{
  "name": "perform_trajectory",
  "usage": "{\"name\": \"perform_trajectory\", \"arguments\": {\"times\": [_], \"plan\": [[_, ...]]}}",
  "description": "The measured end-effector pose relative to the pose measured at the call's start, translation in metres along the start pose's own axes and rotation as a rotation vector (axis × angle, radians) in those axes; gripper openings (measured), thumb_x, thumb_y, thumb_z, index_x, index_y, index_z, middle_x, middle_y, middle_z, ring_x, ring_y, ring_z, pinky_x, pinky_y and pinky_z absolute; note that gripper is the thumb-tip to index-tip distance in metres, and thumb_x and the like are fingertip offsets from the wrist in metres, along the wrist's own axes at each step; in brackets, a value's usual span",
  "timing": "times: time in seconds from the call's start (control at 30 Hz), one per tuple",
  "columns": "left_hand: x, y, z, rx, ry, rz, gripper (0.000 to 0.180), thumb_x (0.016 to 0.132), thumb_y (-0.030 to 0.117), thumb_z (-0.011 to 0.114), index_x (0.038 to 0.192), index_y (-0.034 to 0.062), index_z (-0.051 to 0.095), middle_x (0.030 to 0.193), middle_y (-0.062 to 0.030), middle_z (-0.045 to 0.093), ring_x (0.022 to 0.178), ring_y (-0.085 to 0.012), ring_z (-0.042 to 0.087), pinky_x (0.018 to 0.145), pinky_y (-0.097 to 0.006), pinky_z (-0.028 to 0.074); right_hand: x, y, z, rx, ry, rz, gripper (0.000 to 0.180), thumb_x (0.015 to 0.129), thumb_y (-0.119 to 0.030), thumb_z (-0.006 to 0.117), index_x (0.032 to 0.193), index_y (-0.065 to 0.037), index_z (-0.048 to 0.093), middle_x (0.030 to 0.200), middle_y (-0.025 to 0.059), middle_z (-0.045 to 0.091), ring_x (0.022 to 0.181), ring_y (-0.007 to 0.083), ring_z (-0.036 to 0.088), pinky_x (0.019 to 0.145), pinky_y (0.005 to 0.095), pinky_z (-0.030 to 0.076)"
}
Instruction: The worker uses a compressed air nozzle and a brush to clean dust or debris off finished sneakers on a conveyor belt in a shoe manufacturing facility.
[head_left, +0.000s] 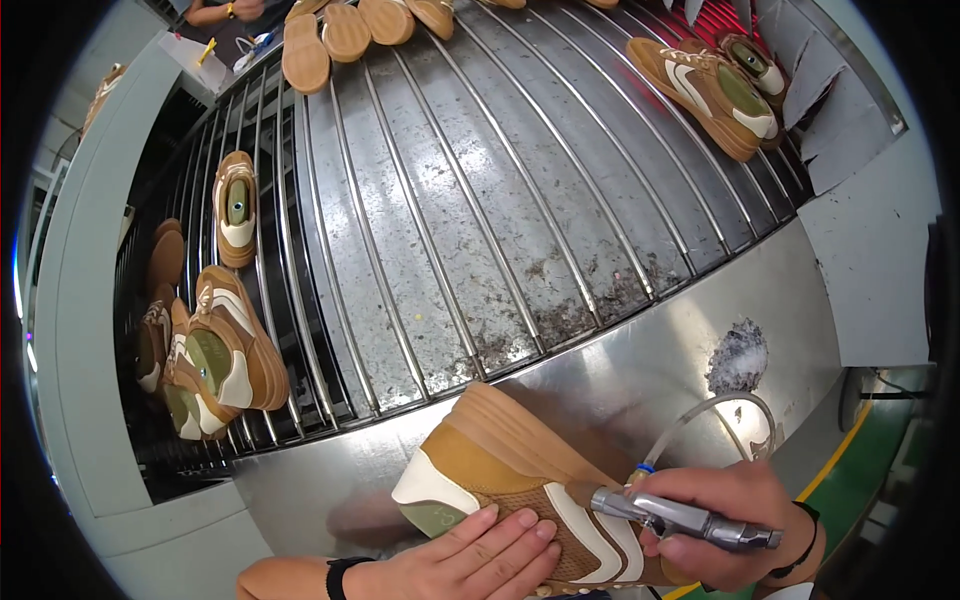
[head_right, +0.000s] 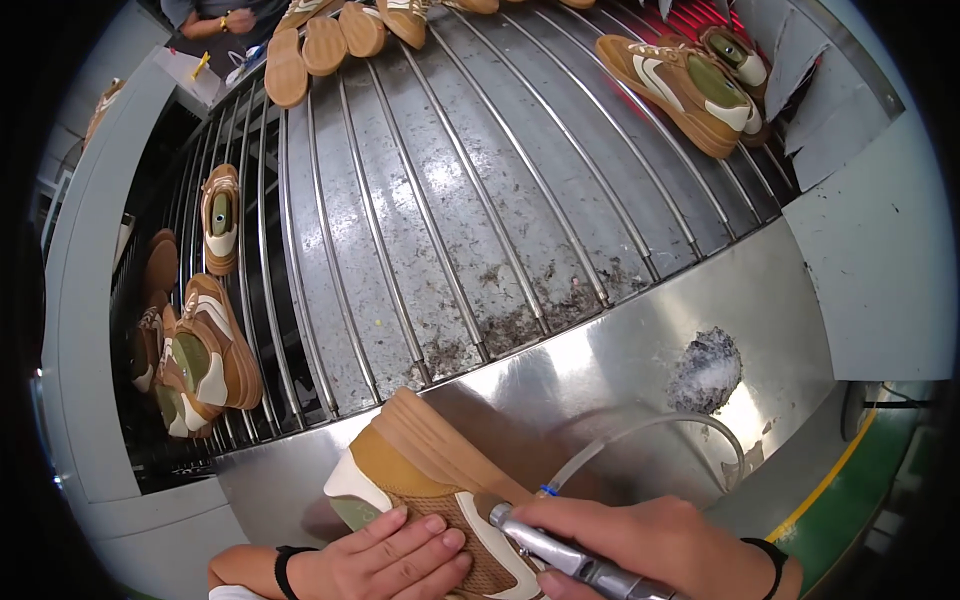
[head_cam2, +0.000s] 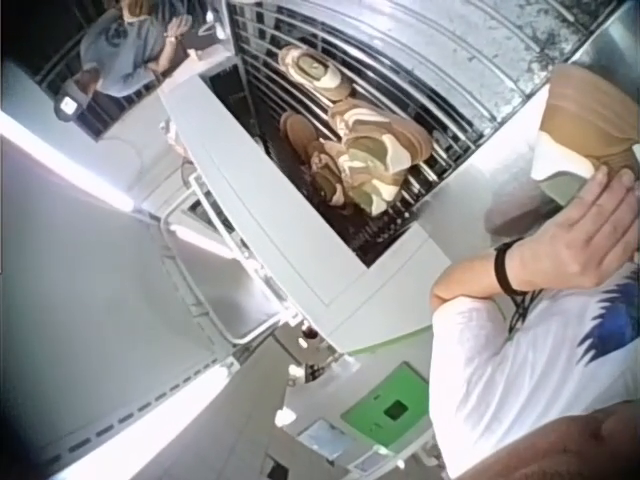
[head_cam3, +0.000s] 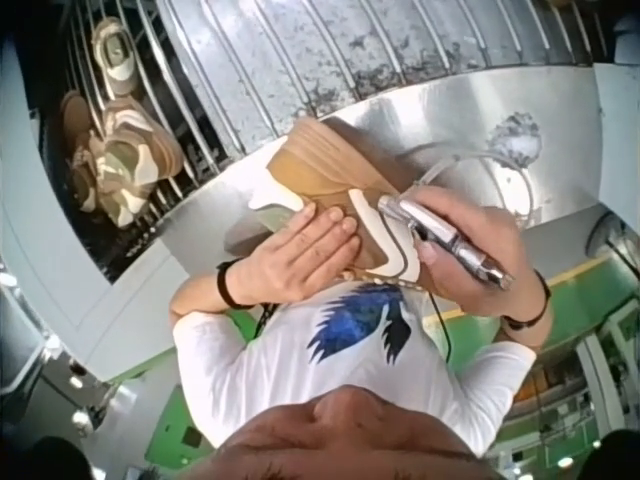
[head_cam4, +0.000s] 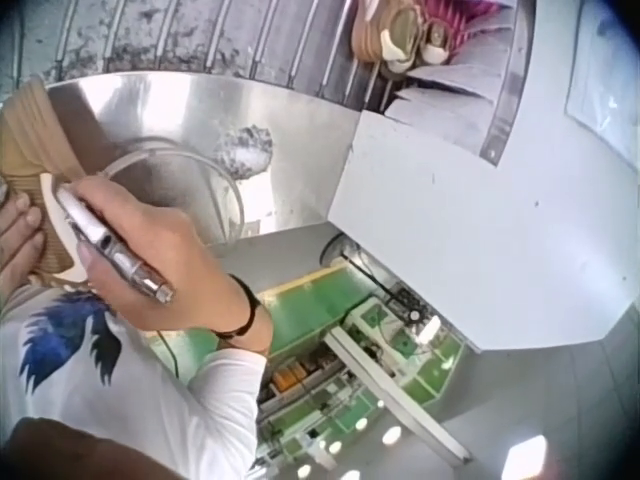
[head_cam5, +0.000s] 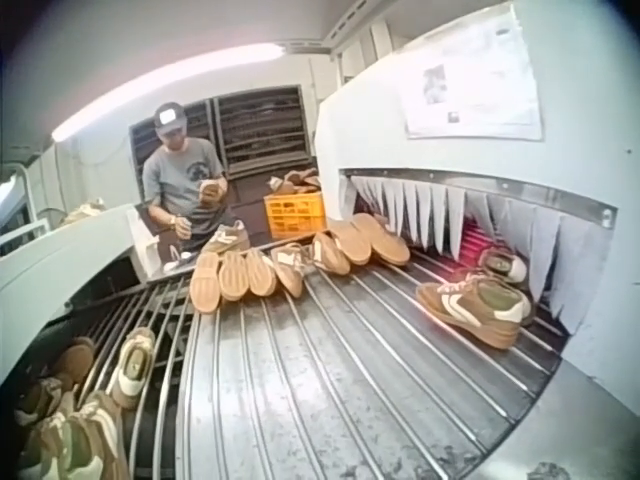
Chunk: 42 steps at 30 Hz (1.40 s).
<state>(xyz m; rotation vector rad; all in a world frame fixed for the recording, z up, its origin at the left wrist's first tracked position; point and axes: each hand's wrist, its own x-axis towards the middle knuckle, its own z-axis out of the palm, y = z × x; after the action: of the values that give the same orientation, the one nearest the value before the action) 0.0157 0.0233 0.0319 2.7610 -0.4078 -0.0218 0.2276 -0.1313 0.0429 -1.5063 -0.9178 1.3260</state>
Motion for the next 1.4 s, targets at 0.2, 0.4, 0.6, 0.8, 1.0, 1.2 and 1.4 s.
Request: {"name": "perform_trajectory", "arguments": {"times": [0.2,0.4,0.6,0.8,1.0,1.2,1.4], "plan": [[-0.004,0.002,0.017,-0.088,0.125,-0.022,0.027,0.084,0.011,0.055,0.106,-0.0024,0.062,0.113,-0.0192,0.06,0.112,-0.0332,0.055,0.099,-0.045,0.042,-0.023,0.001,0.004,0.004,0.121,-0.121,0.035,0.083,-0.015,0.058,0.109,0.006,0.055,0.083,0.014,0.063,0.069,0.0195,0.062,0.064,0.029,0.048],[0.001,-0.001,-0.002,0.024,0.011,0.023,0.027,0.083,0.01,0.054,0.106,-0.002,0.062,0.112,-0.0187,0.06,0.111,-0.0327,0.056,0.098,-0.044,0.042,-0.034,0.014,0.006,0.042,0.11,-0.141,0.031,0.084,-0.012,0.056,0.108,0.008,0.055,0.076,0.0112,0.061,0.063,0.0186,0.059,0.062,0.0275,0.048],[0.012,0.006,0.064,0.031,0.75,-0.087,0.029,0.084,0.015,0.056,0.106,-0.0018,0.063,0.113,-0.0185,0.06,0.111,-0.033,0.056,0.098,-0.044,0.042,-0.046,0.012,0.003,-0.029,0.172,-0.122,0.028,0.083,-0.011,0.055,0.104,0.007,0.058,0.078,0.0132,0.062,0.065,0.0222,0.061,0.062,0.0292,0.049],[0.006,0.01,0.004,-0.024,0.109,-0.056,0.032,0.084,0.022,0.058,0.105,-0.002,0.063,0.113,-0.0192,0.06,0.111,-0.0338,0.056,0.099,-0.044,0.042,-0.072,0.008,-0.004,-0.087,0.191,-0.056,0.03,0.081,-0.018,0.058,0.103,0.003,0.059,0.079,0.014,0.063,0.066,0.0262,0.064,0.061,0.0306,0.049],[0.009,0.012,0.006,-0.056,0.128,-0.098,0.033,0.081,0.019,0.061,0.105,-0.0031,0.063,0.113,-0.0207,0.06,0.11,-0.0345,0.056,0.098,-0.045,0.042,-0.087,0.012,-0.004,-0.052,0.248,-0.051,0.031,0.083,-0.019,0.057,0.105,0.004,0.058,0.074,0.0121,0.064,0.063,0.0274,0.064,0.058,0.0314,0.049],[0.02,0.017,0.0,-0.053,0.087,-0.083,0.032,0.077,0.01,0.06,0.105,-0.0049,0.061,0.113,-0.0218,0.059,0.11,-0.0352,0.056,0.097,-0.046,0.042,-0.121,0.017,-0.012,0.051,0.225,0.092,0.042,0.077,-0.02,0.066,0.107,0.009,0.057,0.078,0.0141,0.067,0.072,0.0216,0.068,0.064,0.0292,0.053],[0.036,0.024,-0.026,0.021,-0.073,-0.125,0.044,0.07,0.009,0.065,0.11,-0.0065,0.057,0.109,-0.0229,0.06,0.103,-0.0352,0.059,0.09,-0.043,0.047,-0.122,0.061,-0.027,0.473,0.494,-0.101,0.04,0.086,-0.013,0.056,0.121,0.005,0.048,0.084,0.0147,0.064,0.075,0.0216,0.064,0.07,0.0308,0.051]]}}
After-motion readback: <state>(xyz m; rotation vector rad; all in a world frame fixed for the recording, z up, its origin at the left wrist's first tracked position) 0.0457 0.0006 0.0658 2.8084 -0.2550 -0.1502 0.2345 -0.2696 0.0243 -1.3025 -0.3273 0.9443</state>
